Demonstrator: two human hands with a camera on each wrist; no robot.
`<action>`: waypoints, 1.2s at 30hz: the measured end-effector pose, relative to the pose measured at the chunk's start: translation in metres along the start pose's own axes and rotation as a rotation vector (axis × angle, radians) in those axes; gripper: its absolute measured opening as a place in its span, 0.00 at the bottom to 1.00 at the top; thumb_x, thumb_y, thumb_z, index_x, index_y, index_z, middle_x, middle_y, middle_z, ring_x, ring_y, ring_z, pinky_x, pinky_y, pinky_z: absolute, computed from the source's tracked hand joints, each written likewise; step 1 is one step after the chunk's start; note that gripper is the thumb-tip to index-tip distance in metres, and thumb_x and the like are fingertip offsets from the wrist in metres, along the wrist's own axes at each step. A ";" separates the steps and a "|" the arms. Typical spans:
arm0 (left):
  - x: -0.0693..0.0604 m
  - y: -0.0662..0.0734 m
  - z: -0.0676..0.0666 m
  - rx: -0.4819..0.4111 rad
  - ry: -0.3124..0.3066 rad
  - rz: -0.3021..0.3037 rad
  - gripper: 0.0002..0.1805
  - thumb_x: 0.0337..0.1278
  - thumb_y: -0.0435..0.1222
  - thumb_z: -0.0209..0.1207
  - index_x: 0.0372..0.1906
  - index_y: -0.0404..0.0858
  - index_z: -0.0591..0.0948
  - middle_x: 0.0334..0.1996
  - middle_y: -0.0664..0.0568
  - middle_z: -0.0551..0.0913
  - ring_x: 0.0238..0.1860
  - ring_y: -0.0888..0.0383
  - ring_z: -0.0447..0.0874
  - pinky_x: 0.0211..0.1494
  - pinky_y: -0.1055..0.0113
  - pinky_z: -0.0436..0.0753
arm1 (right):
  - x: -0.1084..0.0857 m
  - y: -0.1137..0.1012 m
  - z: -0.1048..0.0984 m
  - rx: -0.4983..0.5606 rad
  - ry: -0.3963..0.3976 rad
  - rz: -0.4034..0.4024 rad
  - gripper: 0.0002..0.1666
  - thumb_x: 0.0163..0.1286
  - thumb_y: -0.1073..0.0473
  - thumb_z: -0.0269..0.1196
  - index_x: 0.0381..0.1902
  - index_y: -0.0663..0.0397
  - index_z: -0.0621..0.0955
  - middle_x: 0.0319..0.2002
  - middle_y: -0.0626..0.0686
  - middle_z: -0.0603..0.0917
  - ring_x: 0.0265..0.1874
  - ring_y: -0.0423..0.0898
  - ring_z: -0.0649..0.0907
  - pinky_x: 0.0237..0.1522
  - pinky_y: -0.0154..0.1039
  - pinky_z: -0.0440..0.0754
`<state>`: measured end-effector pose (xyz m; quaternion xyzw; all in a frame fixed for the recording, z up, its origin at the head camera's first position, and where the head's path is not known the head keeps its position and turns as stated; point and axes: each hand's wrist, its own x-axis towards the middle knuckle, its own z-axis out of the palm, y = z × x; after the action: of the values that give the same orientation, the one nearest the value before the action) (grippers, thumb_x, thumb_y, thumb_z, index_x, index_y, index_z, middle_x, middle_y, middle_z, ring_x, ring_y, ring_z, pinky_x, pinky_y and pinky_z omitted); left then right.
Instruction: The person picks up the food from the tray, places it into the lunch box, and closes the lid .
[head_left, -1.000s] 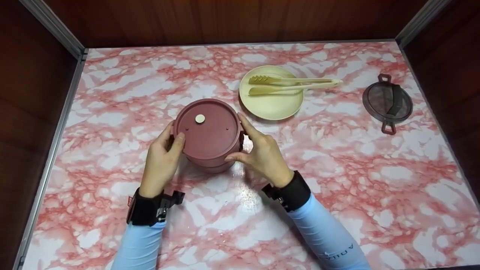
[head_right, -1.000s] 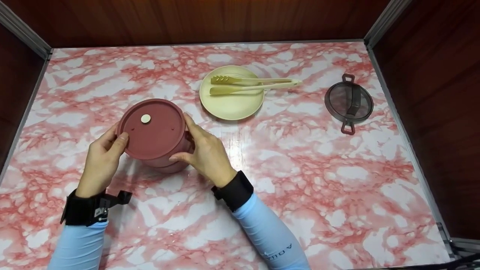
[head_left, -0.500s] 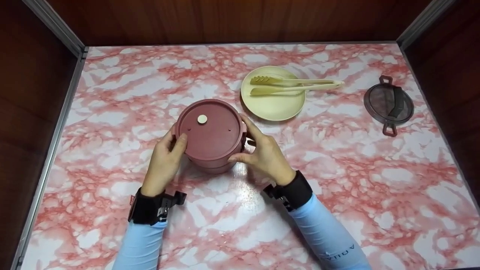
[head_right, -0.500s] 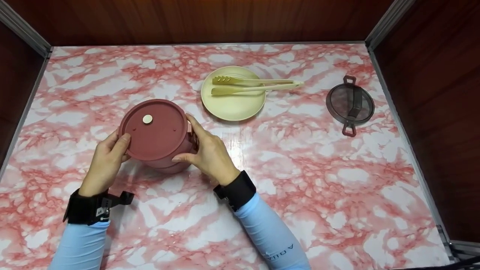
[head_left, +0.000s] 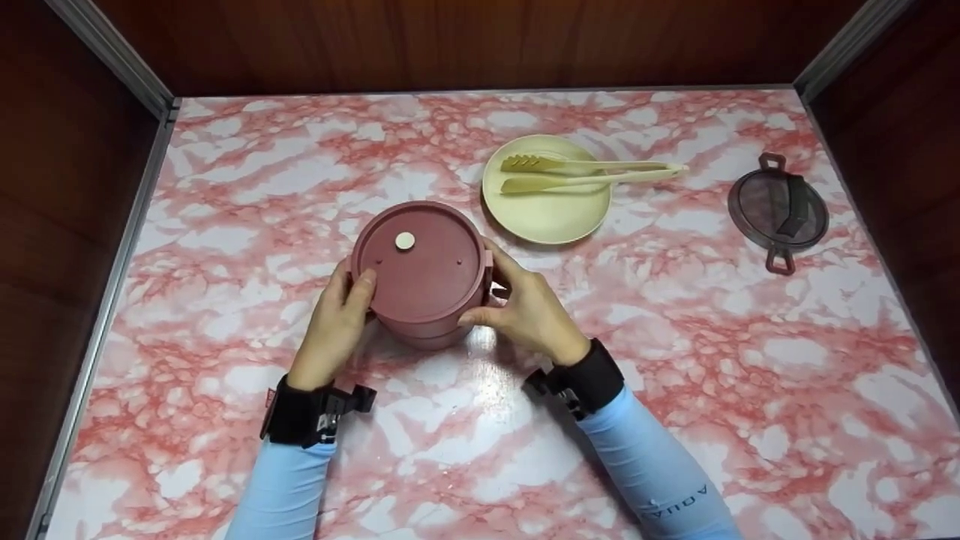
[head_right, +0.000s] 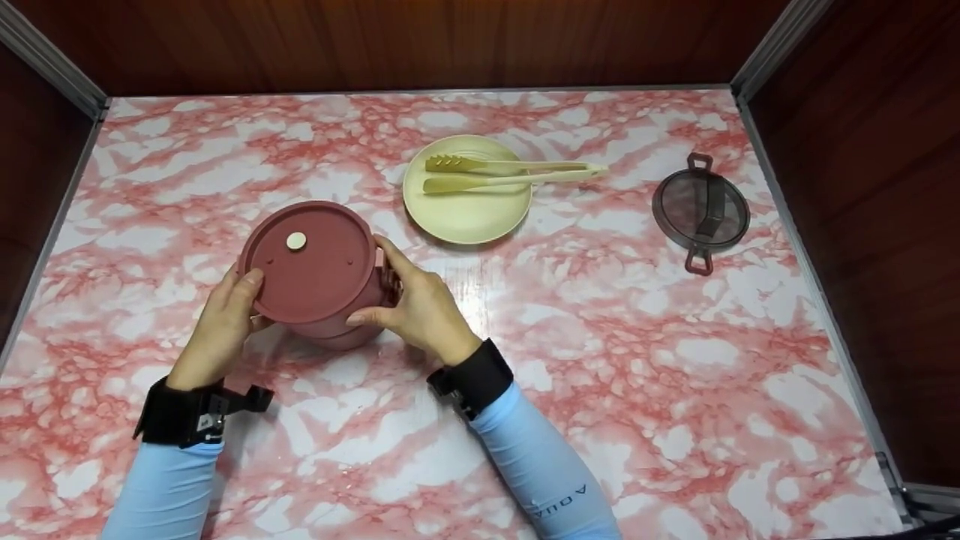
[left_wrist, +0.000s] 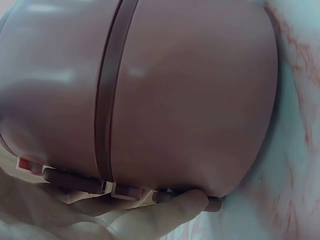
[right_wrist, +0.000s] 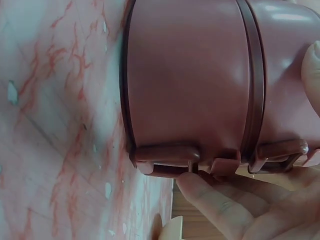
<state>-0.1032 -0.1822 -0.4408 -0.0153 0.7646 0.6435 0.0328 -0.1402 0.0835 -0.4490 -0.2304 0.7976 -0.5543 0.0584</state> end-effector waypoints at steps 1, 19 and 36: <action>0.000 0.000 0.000 0.010 -0.004 0.001 0.30 0.76 0.50 0.46 0.72 0.36 0.62 0.66 0.41 0.69 0.66 0.50 0.69 0.68 0.56 0.70 | 0.000 0.000 -0.001 -0.001 -0.004 0.006 0.62 0.48 0.51 0.79 0.77 0.51 0.60 0.63 0.56 0.78 0.57 0.48 0.80 0.56 0.42 0.80; 0.001 0.005 -0.002 0.068 -0.067 -0.050 0.37 0.71 0.60 0.46 0.72 0.39 0.59 0.64 0.40 0.69 0.65 0.51 0.68 0.66 0.55 0.71 | 0.004 0.024 -0.028 -0.115 -0.143 0.034 0.38 0.64 0.59 0.71 0.70 0.57 0.71 0.59 0.54 0.81 0.53 0.47 0.83 0.55 0.42 0.80; 0.027 0.016 -0.041 0.188 -0.248 -0.065 0.28 0.69 0.57 0.52 0.57 0.38 0.73 0.49 0.43 0.79 0.48 0.49 0.79 0.55 0.46 0.77 | 0.011 0.034 -0.015 -0.241 -0.124 -0.021 0.21 0.63 0.67 0.68 0.55 0.56 0.82 0.42 0.51 0.87 0.41 0.41 0.86 0.45 0.36 0.83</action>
<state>-0.1322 -0.2191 -0.4204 0.0425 0.8108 0.5644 0.1491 -0.1658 0.1009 -0.4725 -0.2779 0.8508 -0.4399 0.0734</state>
